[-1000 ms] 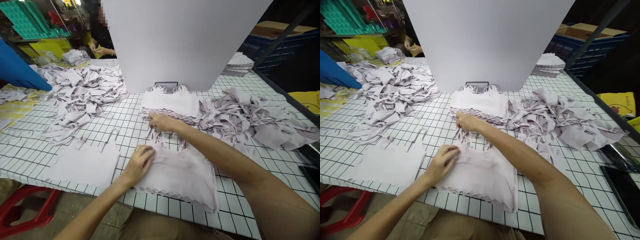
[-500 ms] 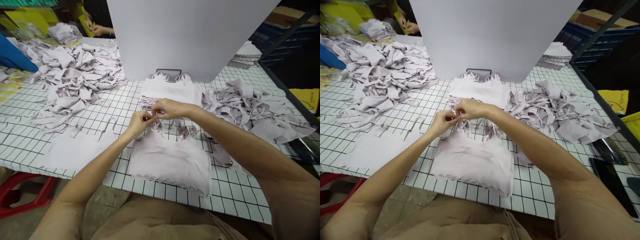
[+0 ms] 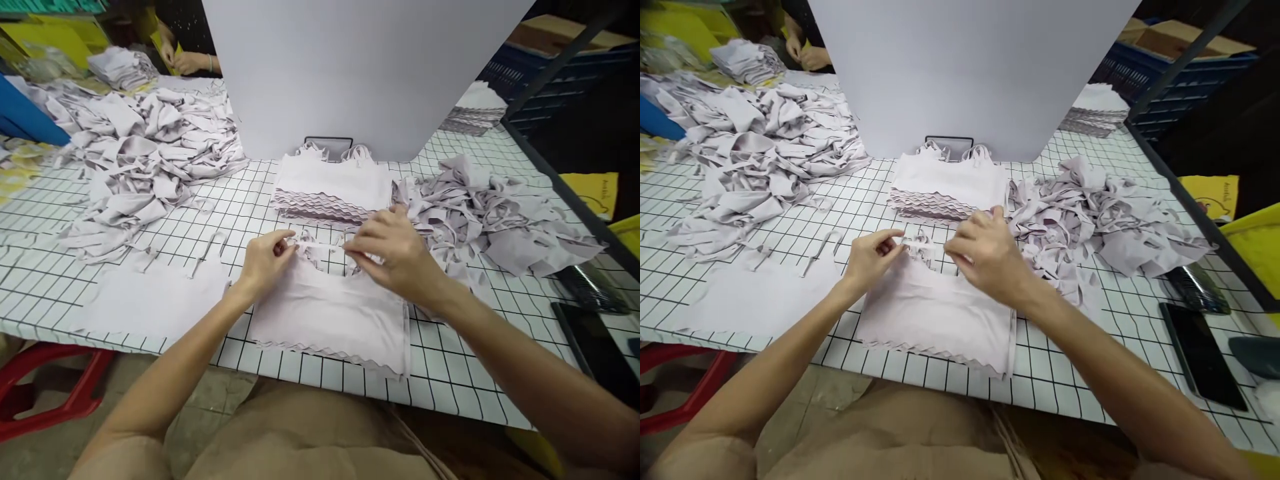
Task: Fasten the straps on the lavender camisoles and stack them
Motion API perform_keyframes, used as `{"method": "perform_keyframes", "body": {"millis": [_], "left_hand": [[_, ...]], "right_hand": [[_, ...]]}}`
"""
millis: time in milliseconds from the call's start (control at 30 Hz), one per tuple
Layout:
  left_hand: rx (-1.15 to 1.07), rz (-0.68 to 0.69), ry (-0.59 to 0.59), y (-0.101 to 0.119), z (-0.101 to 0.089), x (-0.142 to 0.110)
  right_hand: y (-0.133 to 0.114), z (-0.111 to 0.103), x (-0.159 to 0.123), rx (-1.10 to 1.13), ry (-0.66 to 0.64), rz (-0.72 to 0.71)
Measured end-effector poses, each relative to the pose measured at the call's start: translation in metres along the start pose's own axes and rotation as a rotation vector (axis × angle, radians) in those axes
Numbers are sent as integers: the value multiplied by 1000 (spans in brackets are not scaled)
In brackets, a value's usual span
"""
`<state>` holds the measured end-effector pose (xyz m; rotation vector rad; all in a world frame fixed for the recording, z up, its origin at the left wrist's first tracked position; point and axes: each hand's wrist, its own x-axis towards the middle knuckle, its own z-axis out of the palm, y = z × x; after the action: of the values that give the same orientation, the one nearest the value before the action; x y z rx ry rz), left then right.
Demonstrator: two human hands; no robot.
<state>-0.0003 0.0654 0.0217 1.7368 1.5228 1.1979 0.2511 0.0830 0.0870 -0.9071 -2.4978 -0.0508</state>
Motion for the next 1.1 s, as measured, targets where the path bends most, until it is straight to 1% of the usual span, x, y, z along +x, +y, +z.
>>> {"method": "perform_keyframes", "body": {"millis": [33, 67, 100, 133, 167, 200, 233, 300, 333, 400, 467, 500, 533, 567, 633, 667, 700, 733, 800, 833, 867, 900, 967, 1033, 1100], "left_hand": [[-49, -70, -46, 7, -4, -10], [-136, -162, -142, 15, -8, -22], [-256, -272, -275, 24, -9, -33], [-393, -390, -407, 31, -9, -45], [-542, -511, -507, 39, -6, -56], [-695, -621, -568, 45, -2, -66], [-846, -713, -580, 50, 5, -75], [-1106, -828, -501, 56, 19, -86], [-1197, -853, -440, 57, 26, -90], [-1287, -864, -328, 57, 35, -92], [-1292, -864, -266, 55, 39, -91], [-1284, -863, -258, 54, 38, -90], [-1273, -865, -260, 53, 37, -89], [-1262, -868, -270, 52, 36, -88], [-1237, -870, -308, 51, 33, -85], [-1225, -868, -331, 51, 32, -82], [-1212, -866, -350, 51, 31, -79], [-1195, -862, -364, 51, 30, -76], [-1154, -858, -386, 50, 29, -68], [-1138, -858, -402, 49, 28, -65], [-1129, -858, -426, 49, 26, -63], [-1128, -858, -456, 48, 24, -61], [-1147, -857, -506, 47, 19, -62], [-1158, -854, -504, 46, 15, -67], [-1139, -847, -468, 44, 13, -73]], "right_hand": [[-9, 3, -8, -54, 56, -36], [-18, 5, -16, -109, 96, -67], [-26, 7, -22, -162, 124, -95], [-34, 9, -28, -207, 140, -121], [-41, 11, -33, -242, 150, -145], [-47, 13, -37, -265, 158, -167], [-52, 14, -41, -282, 165, -186], [-62, 16, -49, -306, 181, -213], [-67, 17, -52, -315, 186, -221], [-75, 17, -61, -296, 174, -237], [-81, 16, -68, -168, 126, -231], [-82, 16, -71, -50, 96, -202], [-81, 16, -72, 91, 68, -139], [-79, 16, -73, 238, 43, -42], [-73, 17, -69, 518, -17, 223], [-69, 19, -65, 654, -74, 354], [-65, 21, -60, 794, -157, 461], [-61, 24, -54, 938, -262, 532], [-54, 30, -42, 1197, -457, 598], [-51, 32, -37, 1289, -511, 618], [-49, 34, -32, 1353, -523, 644], [-47, 36, -27, 1397, -496, 680], [-43, 37, -19, 1451, -390, 761], [-41, 38, -13, 1487, -294, 816], [-40, 40, -9, 1507, -231, 849]]}}
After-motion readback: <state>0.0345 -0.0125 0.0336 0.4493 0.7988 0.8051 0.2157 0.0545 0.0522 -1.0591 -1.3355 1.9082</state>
